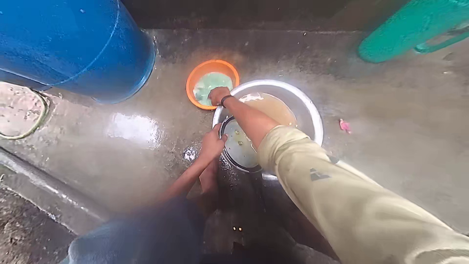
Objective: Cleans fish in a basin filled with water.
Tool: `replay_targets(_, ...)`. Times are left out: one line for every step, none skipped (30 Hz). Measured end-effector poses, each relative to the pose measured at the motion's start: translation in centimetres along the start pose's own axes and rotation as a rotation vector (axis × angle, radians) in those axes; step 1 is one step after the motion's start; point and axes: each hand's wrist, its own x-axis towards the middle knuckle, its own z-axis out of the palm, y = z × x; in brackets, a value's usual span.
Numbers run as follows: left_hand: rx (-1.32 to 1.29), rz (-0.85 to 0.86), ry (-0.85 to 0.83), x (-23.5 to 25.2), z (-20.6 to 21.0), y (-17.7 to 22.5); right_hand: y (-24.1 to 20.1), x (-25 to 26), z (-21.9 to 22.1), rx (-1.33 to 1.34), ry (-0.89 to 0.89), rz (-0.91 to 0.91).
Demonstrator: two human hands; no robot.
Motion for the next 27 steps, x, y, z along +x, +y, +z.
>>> replay_targets(-0.007,-0.003,-0.006,0.0,0.0,0.0,-0.4,0.1,0.0,-0.005,-0.031,-0.019)
replay_targets(-0.014,-0.001,-0.006,0.1,-0.1,0.1,-0.5,0.4,-0.2,0.014,-0.054,-0.043)
replay_targets(-0.022,0.004,-0.001,0.1,-0.1,0.1,-0.2,0.7,-0.5,0.065,-0.063,-0.089)
replay_targets(-0.030,0.010,0.004,0.1,-0.1,0.0,0.3,0.6,-1.0,0.174,-0.051,-0.157)
replay_targets(-0.036,0.011,0.004,0.0,-0.1,0.0,0.9,0.2,-1.3,0.355,-0.017,-0.234)
replay_targets(-0.046,0.007,-0.001,-0.1,0.0,-0.1,1.7,-0.6,-1.6,0.581,0.018,-0.306)
replay_targets(-0.059,0.004,-0.006,-0.1,0.0,-0.1,2.5,-1.6,-2.2,0.816,0.032,-0.364)
replay_targets(-0.070,0.004,-0.007,0.1,0.1,-0.3,3.2,-3.1,-3.1,1.034,0.027,-0.397)
replay_targets(-0.077,0.004,-0.003,0.2,0.2,-0.5,4.2,-4.3,-3.6,1.206,0.022,-0.430)
replay_targets(-0.083,0.010,0.005,0.4,0.3,-0.8,5.4,-5.5,-3.8,1.342,0.019,-0.463)
replay_targets(-0.097,0.014,0.018,0.6,0.4,-1.0,6.6,-7.0,-3.8,1.440,0.014,-0.506)
replay_targets(-0.109,0.011,0.029,0.7,0.4,-1.2,8.0,-8.6,-3.5,1.485,0.018,-0.537)
replay_targets(-0.120,0.006,0.048,0.8,0.4,-1.3,9.2,-10.5,-3.0,1.484,0.028,-0.535)
replay_targets(-0.127,-0.002,0.073,1.0,0.3,-1.4,10.1,-12.7,-2.5,1.444,0.035,-0.499)
replay_targets(-0.130,-0.006,0.103,1.1,0.1,-1.3,10.8,-14.9,-1.9,1.420,0.030,-0.450)
replay_targets(-0.137,-0.006,0.136,1.2,0.0,-1.3,11.2,-16.9,-1.0,1.412,0.023,-0.387)
replay_targets(-0.145,-0.002,0.168,1.4,0.0,-1.4,11.5,-18.4,0.4,1.425,0.009,-0.327)
replay_targets(-0.158,0.003,0.191,1.6,0.0,-1.5,11.4,-19.5,2.1,1.418,0.011,-0.257)
replay_targets(-0.174,0.011,0.208,1.9,0.1,-1.5,10.9,-20.6,3.7,1.377,0.050,-0.164)
replay_targets(-0.189,0.014,0.221,2.0,0.2,-1.6,9.9,-21.6,5.2,1.295,0.124,-0.053)
replay_targets(-0.191,0.011,0.225,2.0,0.4,-1.5,8.9,-21.9,7.2,1.181,0.216,0.059)
replay_targets(-0.174,0.004,0.219,2.0,0.4,-1.3,8.0,-21.2,9.1,1.045,0.324,0.166)
replay_targets(-0.140,-0.006,0.209,1.9,0.3,-0.9,7.1,-20.0,10.5,0.918,0.428,0.244)
replay_targets(-0.097,-0.024,0.191,1.7,0.4,-0.5,6.3,-18.9,11.5,0.823,0.483,0.305)
replay_targets(-0.060,-0.040,0.173,1.7,0.5,-0.2,5.4,-18.1,11.9,0.770,0.520,0.345)
replay_targets(-0.037,-0.047,0.158,1.7,0.7,0.0,4.5,-17.7,11.8,0.764,0.537,0.360)
replay_targets(-0.023,-0.050,0.152,1.6,0.8,0.2,3.4,-17.7,11.3,0.783,0.531,0.355)
